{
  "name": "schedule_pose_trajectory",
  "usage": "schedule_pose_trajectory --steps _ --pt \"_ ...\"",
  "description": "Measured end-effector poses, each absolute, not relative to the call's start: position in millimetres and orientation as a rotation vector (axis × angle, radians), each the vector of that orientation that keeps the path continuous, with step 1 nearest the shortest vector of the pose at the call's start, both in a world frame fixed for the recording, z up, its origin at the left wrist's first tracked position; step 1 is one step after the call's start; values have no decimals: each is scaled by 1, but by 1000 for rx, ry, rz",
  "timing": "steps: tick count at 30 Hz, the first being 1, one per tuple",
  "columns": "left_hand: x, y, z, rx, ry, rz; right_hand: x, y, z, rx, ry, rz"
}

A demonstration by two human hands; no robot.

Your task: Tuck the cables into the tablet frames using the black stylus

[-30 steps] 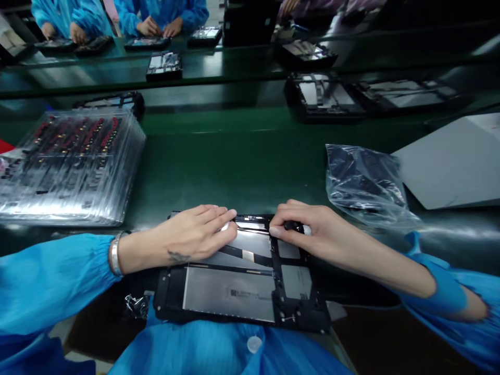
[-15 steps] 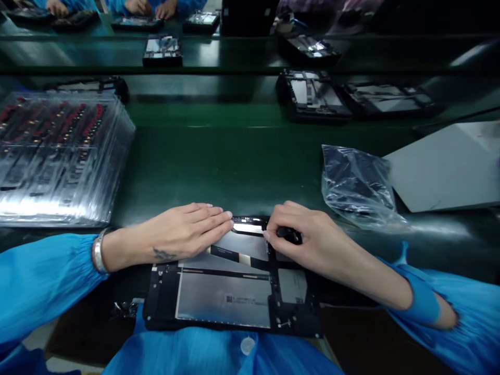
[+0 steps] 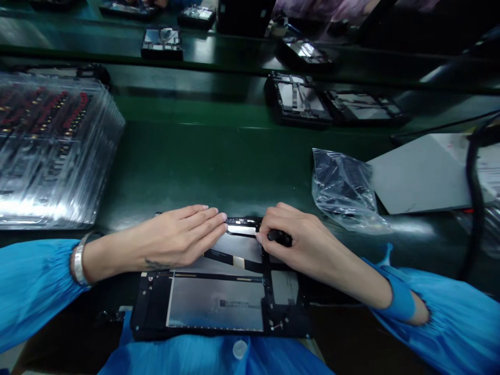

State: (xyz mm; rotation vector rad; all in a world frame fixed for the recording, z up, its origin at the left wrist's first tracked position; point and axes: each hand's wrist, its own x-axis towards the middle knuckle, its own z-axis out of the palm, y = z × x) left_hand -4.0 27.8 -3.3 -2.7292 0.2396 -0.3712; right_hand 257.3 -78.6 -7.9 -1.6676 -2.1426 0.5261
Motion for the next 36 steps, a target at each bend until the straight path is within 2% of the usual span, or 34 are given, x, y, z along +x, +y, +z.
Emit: schedule_pose_trajectory --steps 12,36 --pt "-4 25 -4 -2706 230 -373 251 -77 -3 -1870 -2145 570" --pt "7 21 10 -2612 275 -277 249 -74 -7 -1769 -2237 350"
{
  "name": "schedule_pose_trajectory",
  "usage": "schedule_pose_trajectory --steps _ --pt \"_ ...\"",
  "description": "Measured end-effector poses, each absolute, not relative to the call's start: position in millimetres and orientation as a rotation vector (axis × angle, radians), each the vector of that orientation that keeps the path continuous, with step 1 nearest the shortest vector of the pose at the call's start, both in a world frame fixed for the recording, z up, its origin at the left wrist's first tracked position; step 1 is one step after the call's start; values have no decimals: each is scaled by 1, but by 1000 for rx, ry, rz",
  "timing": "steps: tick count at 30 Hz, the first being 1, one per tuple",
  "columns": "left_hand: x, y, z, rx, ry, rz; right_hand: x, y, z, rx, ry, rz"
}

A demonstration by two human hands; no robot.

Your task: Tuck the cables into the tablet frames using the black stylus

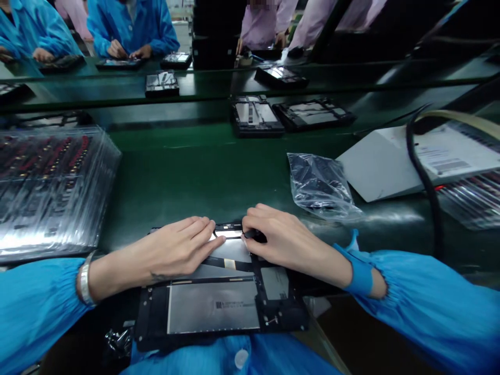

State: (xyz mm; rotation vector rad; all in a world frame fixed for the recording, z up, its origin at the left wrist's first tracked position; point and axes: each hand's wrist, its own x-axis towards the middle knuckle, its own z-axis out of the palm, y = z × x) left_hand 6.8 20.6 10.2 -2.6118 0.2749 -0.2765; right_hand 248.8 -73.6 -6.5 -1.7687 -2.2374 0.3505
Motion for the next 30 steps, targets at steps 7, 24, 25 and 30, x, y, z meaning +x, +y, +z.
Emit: schedule_pose_trajectory --steps 7,24,25,30 --pt "40 8 13 -2606 152 -182 254 -101 3 -1311 -1882 -64" --pt "45 61 23 -3645 -882 91 151 -141 -45 -692 -1709 299" --pt "44 62 27 -3636 -902 96 152 -140 -45 -716 -1701 291" --pt "37 61 51 -3672 -798 26 152 -136 -48 -822 -1686 324"
